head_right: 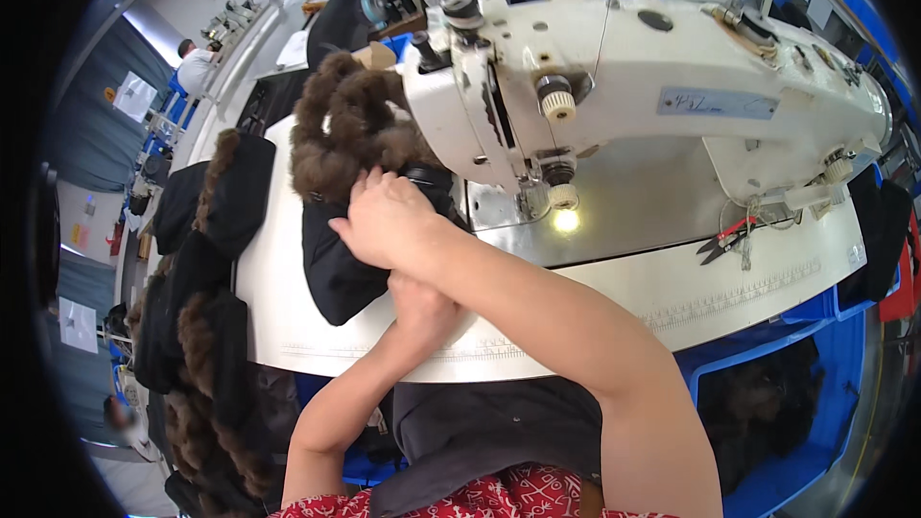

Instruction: Sewing and assembling fur and leather components using an industrial sewing machine.

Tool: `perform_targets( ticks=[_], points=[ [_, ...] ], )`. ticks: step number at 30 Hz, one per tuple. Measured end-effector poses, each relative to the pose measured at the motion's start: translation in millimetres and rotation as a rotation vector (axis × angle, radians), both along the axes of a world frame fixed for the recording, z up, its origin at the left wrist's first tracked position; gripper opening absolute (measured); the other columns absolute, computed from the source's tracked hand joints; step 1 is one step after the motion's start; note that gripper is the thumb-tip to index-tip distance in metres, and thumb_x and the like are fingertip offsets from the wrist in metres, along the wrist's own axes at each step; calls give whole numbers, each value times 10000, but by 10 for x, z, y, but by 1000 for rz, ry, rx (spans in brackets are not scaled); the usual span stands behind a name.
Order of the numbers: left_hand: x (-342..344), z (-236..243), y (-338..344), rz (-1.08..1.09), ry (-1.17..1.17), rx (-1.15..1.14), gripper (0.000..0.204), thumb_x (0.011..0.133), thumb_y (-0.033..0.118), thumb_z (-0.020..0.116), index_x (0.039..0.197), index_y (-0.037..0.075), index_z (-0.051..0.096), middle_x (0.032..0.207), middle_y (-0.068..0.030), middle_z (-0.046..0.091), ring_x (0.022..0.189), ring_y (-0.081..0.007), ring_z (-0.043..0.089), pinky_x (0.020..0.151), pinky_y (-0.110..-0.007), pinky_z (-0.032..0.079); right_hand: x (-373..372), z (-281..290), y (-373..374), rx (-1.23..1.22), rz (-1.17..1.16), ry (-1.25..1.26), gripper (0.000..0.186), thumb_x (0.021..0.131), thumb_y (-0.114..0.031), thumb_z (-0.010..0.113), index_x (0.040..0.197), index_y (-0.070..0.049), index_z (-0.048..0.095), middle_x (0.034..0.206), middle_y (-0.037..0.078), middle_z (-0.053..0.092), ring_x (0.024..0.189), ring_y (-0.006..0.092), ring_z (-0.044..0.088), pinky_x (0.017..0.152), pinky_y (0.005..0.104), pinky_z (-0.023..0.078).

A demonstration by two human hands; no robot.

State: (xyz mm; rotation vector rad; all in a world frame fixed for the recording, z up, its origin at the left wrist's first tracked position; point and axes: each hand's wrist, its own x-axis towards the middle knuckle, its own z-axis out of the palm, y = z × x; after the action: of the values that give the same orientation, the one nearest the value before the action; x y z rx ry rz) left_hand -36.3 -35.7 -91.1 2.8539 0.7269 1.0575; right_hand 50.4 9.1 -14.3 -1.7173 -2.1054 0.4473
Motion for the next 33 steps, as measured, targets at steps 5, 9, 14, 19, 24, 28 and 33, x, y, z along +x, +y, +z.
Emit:
perform_targets(
  ticks=[5, 9, 14, 19, 24, 28, 33],
  points=[
    [152, -101, 49, 49, 23, 125, 340, 655, 37, 698, 993, 10, 692, 884, -168, 677, 870, -368, 650, 747, -463, 506, 338, -334, -210, 347, 119, 251, 689, 975, -430, 509, 1404, 95, 389, 1467, 288, 380, 1391, 412, 332, 1132, 424, 322],
    [141, 59, 10, -61, -213, -146, 281, 708, 47, 682, 984, -1, 663, 954, -160, 636, 929, -369, 582, 775, -444, 477, 595, -420, -953, 362, 168, 466, 505, 968, -222, 558, 1418, -22, 443, 1528, 248, 322, 1384, 387, 378, 1093, 433, 376],
    [216, 217, -14, 6, 85, 66, 273, 691, 37, 685, 962, 16, 683, 871, -112, 594, 864, -309, 576, 801, -405, 466, 1131, -661, -1646, 369, -1, 328, 390, 907, -72, 607, 1292, -33, 559, 1252, 166, 597, 1091, 323, 604, 920, 386, 492],
    [178, 172, -24, 26, -6, 108, 233, 705, -11, 722, 935, 26, 707, 853, -89, 620, 852, -286, 606, 778, -391, 483, 1218, -451, -1438, 239, -35, 372, 364, 897, -78, 575, 1261, -74, 568, 1044, 116, 649, 902, 305, 647, 742, 388, 540],
    [224, 218, -115, -40, -77, 107, 238, 697, -36, 730, 923, 28, 693, 861, -88, 657, 836, -279, 632, 765, -375, 502, 1213, -579, -1112, 381, 163, 264, 399, 833, -82, 619, 1232, -89, 601, 1000, 62, 671, 882, 250, 654, 666, 360, 556],
    [178, 210, -148, -44, -90, 70, 220, 721, -32, 728, 918, 27, 651, 883, -94, 668, 869, -271, 651, 839, -392, 520, 1133, -701, -1042, 678, 195, 2, 359, 740, -114, 642, 1097, -85, 667, 1001, 23, 689, 848, 175, 652, 653, 303, 563],
    [157, 784, -485, -86, 329, 60, 183, 762, 56, 706, 935, 21, 656, 992, -134, 685, 987, -283, 652, 981, -435, 475, 1260, -764, -1018, 766, 188, -28, 264, 715, -121, 638, 972, -87, 683, 915, -2, 699, 818, 162, 643, 643, 288, 561]
  ],
)
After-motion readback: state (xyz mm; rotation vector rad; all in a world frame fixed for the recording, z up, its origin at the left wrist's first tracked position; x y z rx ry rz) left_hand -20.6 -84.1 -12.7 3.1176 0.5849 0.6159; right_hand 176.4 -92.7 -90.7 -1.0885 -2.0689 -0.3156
